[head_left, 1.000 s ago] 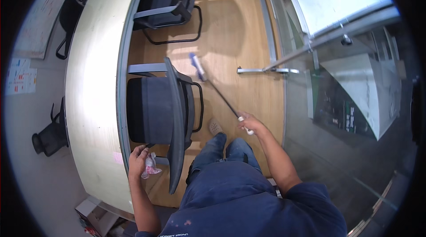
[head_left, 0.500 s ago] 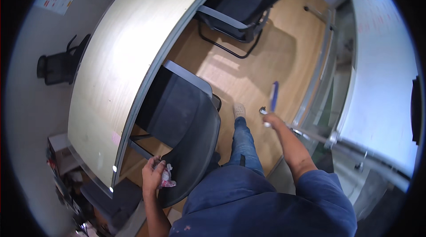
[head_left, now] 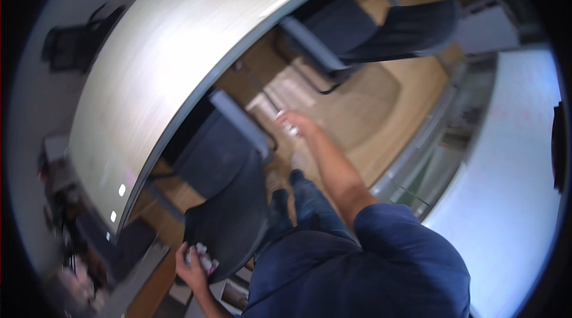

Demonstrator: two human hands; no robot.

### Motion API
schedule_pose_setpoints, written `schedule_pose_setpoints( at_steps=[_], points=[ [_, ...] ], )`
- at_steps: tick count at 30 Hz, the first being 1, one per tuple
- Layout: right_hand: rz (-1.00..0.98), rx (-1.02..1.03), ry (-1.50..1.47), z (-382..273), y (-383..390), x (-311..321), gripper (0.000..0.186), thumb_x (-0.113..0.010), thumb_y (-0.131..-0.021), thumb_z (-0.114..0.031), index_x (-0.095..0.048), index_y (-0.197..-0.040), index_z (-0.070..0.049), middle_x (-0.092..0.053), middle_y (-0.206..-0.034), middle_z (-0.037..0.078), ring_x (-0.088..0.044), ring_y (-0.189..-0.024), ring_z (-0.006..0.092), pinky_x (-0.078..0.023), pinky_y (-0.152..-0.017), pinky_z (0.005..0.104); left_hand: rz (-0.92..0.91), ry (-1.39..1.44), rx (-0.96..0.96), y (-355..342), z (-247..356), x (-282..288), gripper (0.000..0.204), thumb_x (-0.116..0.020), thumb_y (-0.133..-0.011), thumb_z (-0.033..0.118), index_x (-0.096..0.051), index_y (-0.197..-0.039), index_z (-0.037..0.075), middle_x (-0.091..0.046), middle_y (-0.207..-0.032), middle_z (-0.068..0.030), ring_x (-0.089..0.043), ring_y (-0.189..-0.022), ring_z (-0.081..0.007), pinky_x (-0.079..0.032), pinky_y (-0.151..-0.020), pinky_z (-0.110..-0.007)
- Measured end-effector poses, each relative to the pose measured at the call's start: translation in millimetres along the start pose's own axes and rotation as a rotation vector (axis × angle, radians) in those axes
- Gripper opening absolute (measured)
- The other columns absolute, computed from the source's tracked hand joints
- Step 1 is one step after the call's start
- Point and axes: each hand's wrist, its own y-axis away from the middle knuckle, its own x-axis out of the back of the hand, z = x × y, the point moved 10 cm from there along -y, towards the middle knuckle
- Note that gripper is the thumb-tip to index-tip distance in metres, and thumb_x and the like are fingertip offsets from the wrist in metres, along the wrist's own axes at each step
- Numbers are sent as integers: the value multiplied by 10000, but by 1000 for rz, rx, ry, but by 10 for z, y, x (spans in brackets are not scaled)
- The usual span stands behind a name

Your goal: The person sweeps the floor of an office using a broom. They move office chairs and a sofa to access areas underneath and around them, continuing to sweep the wooden floor throughout the room.

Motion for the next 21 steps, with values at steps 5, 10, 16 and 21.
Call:
schedule_pose_setpoints(
  at_steps=[5,10,16,21],
  points=[
    [70,-242,819,14,1450,786,227,-609,-790,-244,-632,-852,-26,-602,-729,52,-568,-729,152,-437,-624,304,-88,408,117,-59,-87,-472,296,-586,-898,110,-599,-1126,-79,-635,-935,-115,-604,-834,-168,-494,-773,-296],
    [436,-442,887,-353,3739,1267,234,-563,-732,-103,-628,-935,-6,-594,-703,45,-538,-645,134,-426,-562,335,-155,465,69,-192,312,-605,302,-621,-885,125,-609,-1120,-66,-642,-950,-113,-601,-844,-161,-488,-782,-289],
    [603,-819,1116,543,4226,2155,225,-632,-730,-129,-704,-898,2,-609,-650,81,-596,-605,204,-454,-531,366,-106,271,-71,-155,336,-192,286,-631,-835,99,-626,-1073,-59,-660,-932,-151,-628,-846,-222,-491,-804,-332],
    [453,-596,755,726,2402,1413,176,-597,-808,-237,-633,-708,-98,-584,-624,73,-506,-442,191,-356,-378,383,61,155,-23,37,-38,222,272,-616,-821,84,-617,-1043,-75,-648,-941,-184,-634,-858,-283,-493,-824,-365]
  ],
)
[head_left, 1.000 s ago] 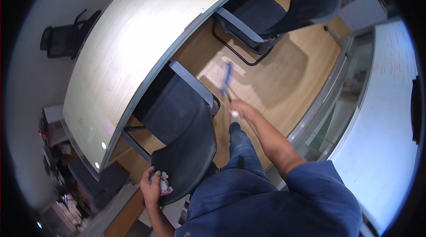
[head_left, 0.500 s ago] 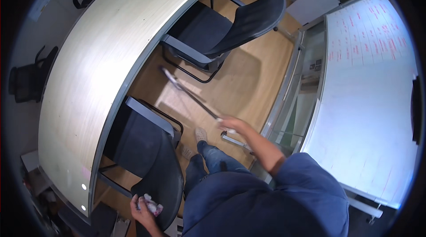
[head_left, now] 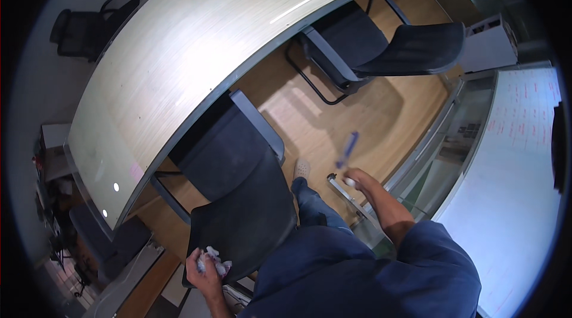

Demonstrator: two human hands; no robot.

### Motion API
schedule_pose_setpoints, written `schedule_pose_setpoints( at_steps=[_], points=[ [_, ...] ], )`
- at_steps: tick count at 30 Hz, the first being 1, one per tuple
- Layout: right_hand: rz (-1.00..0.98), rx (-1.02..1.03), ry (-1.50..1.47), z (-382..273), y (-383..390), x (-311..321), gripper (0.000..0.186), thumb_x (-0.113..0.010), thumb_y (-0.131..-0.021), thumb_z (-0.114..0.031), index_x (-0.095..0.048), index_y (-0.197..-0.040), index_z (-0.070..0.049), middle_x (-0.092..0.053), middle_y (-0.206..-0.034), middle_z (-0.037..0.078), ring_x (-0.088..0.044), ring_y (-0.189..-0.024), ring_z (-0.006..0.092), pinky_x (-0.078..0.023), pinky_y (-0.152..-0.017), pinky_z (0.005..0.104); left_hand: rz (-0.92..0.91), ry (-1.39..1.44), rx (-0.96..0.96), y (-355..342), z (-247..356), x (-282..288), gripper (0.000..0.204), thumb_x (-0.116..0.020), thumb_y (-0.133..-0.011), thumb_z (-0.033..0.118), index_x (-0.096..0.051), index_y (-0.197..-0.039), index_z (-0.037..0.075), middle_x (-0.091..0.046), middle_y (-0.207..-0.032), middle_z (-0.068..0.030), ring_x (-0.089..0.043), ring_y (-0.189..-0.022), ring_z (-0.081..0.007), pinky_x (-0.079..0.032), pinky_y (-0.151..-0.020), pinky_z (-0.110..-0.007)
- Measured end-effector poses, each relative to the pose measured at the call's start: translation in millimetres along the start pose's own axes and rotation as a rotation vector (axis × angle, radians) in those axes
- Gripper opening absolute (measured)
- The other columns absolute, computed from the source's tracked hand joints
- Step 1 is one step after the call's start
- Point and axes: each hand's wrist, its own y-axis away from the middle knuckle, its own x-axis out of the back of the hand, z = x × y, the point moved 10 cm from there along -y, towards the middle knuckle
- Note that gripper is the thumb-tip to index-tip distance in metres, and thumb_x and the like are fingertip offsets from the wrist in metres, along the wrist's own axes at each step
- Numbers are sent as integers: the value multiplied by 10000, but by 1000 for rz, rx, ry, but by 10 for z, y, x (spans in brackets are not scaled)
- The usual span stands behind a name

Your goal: The person sweeps the floor of an office using a broom. They move office chairs and a sofa to access areas underneath and around them, continuing to sweep the wooden floor throughout the room.

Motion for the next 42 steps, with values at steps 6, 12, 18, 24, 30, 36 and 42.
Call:
schedule_pose_setpoints(
  at_steps=[6,12,18,24,30,36,42],
  points=[
    [-306,255,-325,-2749,-718,-1450,186,-592,-813,-265,-637,-717,-112,-547,-599,37,-456,-431,165,-342,-383,333,111,-88,11,163,-83,123,236,-562,-870,83,-614,-1041,-71,-645,-963,-153,-617,-890,-233,-476,-846,-337],
    [-211,992,124,-3645,-1432,-795,103,-637,-800,-167,-603,-735,-95,-518,-618,14,-487,-532,121,-371,-470,277,102,9,-41,30,-61,-77,229,-559,-869,74,-612,-1038,-71,-647,-963,-149,-614,-887,-229,-475,-848,-336],
    [-242,327,-152,-2701,-780,-811,212,-716,-784,-196,-601,-916,-76,-545,-673,-4,-511,-607,108,-396,-524,276,93,83,66,-9,-279,27,226,-590,-831,68,-619,-1008,-71,-644,-921,-155,-622,-849,-247,-489,-822,-345],
    [-37,167,-194,-731,892,-20,352,-738,-769,-143,-600,-1073,-31,-600,-750,11,-538,-647,97,-421,-570,259,-66,147,-26,-660,110,-349,241,-624,-859,95,-622,-1037,-67,-660,-937,-144,-622,-872,-208,-488,-827,-336],
    [287,15,-71,1003,1747,959,120,-687,-742,-65,-657,-832,8,-635,-703,67,-583,-617,154,-438,-526,316,-129,306,-187,-943,1049,-627,265,-633,-875,122,-618,-1065,-62,-650,-968,-120,-605,-879,-194,-483,-828,-322],
    [524,-269,-445,2194,609,1921,137,-638,-691,-124,-659,-787,-28,-587,-628,80,-550,-579,250,-378,-494,412,-344,174,-251,-581,1892,-1643,261,-634,-872,122,-618,-1060,-58,-642,-965,-120,-593,-893,-187,-474,-839,-318],
    [186,504,-993,-41,-6,2796,124,-644,-813,-174,-642,-836,-52,-618,-804,43,-561,-741,167,-437,-645,362,-458,21,-224,-49,3142,-2734,232,-637,-862,107,-626,-1023,-60,-648,-913,-97,-587,-852,-159,-478,-809,-299]
  ],
)
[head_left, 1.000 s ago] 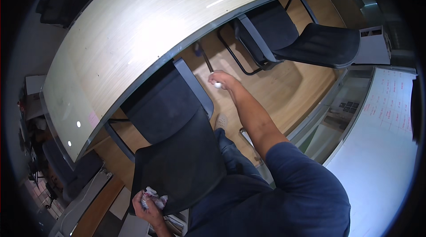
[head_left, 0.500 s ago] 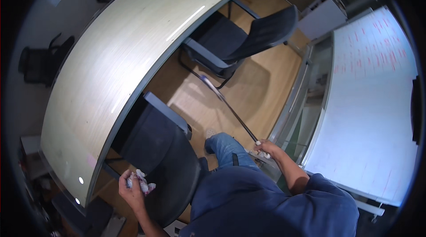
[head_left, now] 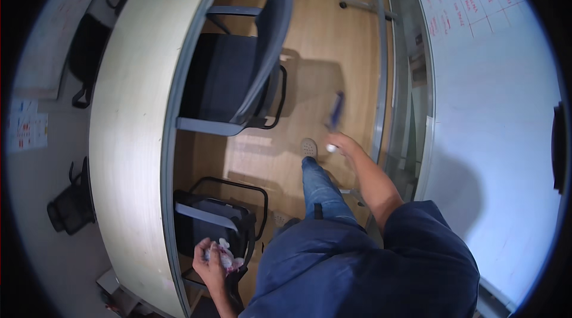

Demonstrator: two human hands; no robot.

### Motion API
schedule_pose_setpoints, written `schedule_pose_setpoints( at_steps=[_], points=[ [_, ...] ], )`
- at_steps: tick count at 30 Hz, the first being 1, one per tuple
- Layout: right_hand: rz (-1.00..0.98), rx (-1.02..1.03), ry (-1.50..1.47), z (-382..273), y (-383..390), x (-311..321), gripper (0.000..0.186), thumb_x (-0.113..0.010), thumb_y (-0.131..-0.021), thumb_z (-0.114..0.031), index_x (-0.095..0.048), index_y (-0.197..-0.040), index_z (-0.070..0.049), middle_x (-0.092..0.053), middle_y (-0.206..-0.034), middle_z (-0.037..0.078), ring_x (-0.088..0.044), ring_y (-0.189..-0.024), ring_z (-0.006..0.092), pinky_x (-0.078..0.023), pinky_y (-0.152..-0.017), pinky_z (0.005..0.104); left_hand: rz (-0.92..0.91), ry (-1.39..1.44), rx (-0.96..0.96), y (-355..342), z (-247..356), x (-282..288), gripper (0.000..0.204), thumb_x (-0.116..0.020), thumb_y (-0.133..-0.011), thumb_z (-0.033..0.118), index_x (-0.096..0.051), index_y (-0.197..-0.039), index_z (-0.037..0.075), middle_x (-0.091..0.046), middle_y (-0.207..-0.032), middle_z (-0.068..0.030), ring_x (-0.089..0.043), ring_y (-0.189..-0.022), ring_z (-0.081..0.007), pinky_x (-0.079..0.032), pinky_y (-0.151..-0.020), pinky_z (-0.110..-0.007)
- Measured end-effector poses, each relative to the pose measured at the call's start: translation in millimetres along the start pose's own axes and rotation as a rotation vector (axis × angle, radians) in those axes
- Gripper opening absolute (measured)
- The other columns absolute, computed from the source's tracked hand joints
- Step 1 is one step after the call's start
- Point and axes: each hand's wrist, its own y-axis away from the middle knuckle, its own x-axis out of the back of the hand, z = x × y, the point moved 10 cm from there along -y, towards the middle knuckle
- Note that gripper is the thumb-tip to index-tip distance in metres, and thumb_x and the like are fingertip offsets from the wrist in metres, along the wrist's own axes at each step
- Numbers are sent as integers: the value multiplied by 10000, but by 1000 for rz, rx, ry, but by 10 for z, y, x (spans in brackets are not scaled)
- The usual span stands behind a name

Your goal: The person sweeps the floor of an office using a broom. They move office chairs and a sofa to access areas underneath and around them, continuing to sweep the wooden floor throughout the room.

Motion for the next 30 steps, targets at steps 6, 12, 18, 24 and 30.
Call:
schedule_pose_setpoints(
  at_steps=[6,12,18,24,30],
  points=[
    [34,-332,-32,-468,-607,1129,281,-640,-776,-37,-594,-1052,-13,-562,-747,19,-536,-613,113,-419,-547,255,-151,-48,-269,-741,1902,-1248,240,-623,-879,117,-625,-1033,-66,-654,-922,-114,-594,-871,-172,-478,-825,-310],
    [315,-220,98,-1069,-129,1653,769,-611,-743,-37,-321,-1453,12,-627,-868,107,-621,-692,199,-496,-607,311,-170,33,-245,-1249,2648,-1623,271,-619,-900,130,-605,-1093,-60,-648,-946,-119,-601,-891,-182,-478,-831,-307],
    [667,-431,776,-1540,-714,2665,536,-570,-730,-120,-492,-1226,67,-636,-1079,276,-620,-1069,356,-488,-907,416,-220,-42,-341,-1581,3296,-2085,265,-622,-901,134,-609,-1083,-57,-649,-944,-116,-593,-876,-177,-482,-819,-311],
    [-84,259,893,-1410,-2096,2419,139,-628,-755,-47,-648,-873,24,-655,-759,134,-620,-651,190,-496,-584,325,-323,37,-271,-2324,3508,-2800,276,-594,-909,148,-613,-1076,-71,-653,-958,-134,-600,-876,-179,-483,-821,-317],
    [-14,-334,-192,-2284,-2594,1439,583,-633,-734,16,-486,-1297,33,-591,-721,83,-559,-564,159,-448,-509,276,-239,-90,-187,-2882,3627,-2972,292,-600,-897,148,-614,-1076,-82,-657,-968,-153,-612,-898,-197,-484,-836,-329]
  ],
)
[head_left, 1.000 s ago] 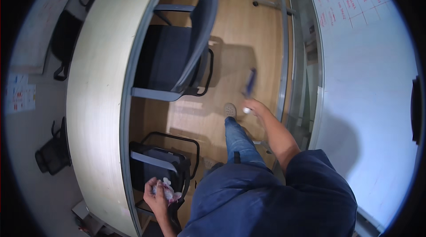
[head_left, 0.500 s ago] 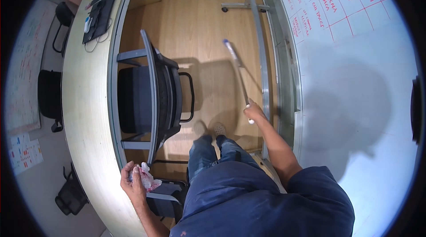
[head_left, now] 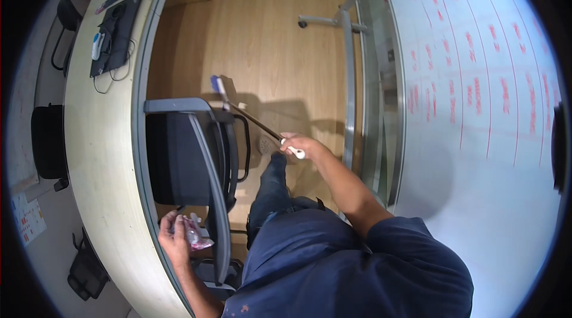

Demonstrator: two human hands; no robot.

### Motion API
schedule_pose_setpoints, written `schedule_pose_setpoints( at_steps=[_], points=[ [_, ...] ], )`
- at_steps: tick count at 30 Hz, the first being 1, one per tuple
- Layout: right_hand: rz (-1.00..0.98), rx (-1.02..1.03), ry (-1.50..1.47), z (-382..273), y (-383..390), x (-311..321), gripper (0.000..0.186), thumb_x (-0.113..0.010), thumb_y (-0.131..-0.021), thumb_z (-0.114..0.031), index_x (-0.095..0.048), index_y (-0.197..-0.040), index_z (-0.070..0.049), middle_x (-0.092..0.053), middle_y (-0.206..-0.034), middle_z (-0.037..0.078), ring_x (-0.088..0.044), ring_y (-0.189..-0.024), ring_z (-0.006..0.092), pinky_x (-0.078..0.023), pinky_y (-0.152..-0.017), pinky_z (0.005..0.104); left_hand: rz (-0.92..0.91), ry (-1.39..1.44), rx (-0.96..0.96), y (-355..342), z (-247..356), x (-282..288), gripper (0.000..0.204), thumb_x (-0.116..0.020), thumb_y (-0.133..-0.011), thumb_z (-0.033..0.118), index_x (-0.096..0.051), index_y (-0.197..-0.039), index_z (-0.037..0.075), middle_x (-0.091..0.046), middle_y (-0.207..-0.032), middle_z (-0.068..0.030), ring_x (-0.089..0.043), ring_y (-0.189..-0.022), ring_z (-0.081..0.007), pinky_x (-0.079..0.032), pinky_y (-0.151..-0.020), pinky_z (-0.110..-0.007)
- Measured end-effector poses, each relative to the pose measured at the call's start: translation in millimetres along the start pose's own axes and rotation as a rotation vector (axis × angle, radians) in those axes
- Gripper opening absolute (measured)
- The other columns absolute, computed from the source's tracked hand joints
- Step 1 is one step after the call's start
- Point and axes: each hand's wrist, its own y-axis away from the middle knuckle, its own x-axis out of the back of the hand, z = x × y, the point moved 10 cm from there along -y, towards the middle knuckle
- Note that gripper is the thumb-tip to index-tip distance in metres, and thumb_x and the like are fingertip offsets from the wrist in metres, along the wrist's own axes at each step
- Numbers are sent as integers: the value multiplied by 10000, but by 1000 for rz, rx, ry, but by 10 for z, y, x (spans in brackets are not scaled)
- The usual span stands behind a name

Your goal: The person sweeps the floor of an office using a broom. They move office chairs and a sofa to access areas underneath and around them, continuing to sweep the wooden floor throughout the room.

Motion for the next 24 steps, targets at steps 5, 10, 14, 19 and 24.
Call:
schedule_pose_setpoints(
  at_steps=[5,10,14,19,24],
  points=[
    [91,133,30,-1199,257,403,819,-657,-734,47,-290,-1466,24,-579,-813,61,-557,-582,139,-458,-529,276,-91,3,8,-736,651,-536,283,-615,-879,133,-617,-1055,-90,-669,-917,-156,-626,-853,-193,-495,-817,-321],
    [522,147,561,-2212,502,1671,621,-624,-791,-32,-422,-1377,14,-584,-795,87,-585,-653,151,-483,-593,286,-48,21,49,-1206,1072,-591,283,-618,-873,134,-625,-1070,-69,-675,-912,-160,-651,-846,-207,-516,-802,-339],
    [575,7,1138,-2647,-179,2414,341,-640,-752,-71,-532,-1069,-11,-585,-727,95,-590,-658,185,-480,-593,313,22,-6,133,-1390,1307,-577,290,-619,-873,140,-623,-1070,-73,-676,-915,-162,-652,-853,-209,-516,-805,-339],
    [-365,1126,1287,-2856,-1081,1079,143,-687,-694,-111,-582,-691,-13,-594,-689,78,-591,-653,226,-456,-580,327,112,6,225,-1527,1598,-765,297,-622,-877,154,-624,-1066,-74,-676,-919,-153,-640,-853,-190,-505,-800,-325],
    [-441,109,486,-3059,-2378,659,125,-684,-697,-95,-666,-789,-13,-651,-759,76,-613,-678,186,-473,-619,312,129,-139,226,-1878,2266,-1294,206,-613,-888,122,-627,-985,-59,-674,-852,-101,-625,-783,-155,-499,-720,-300]
  ],
)
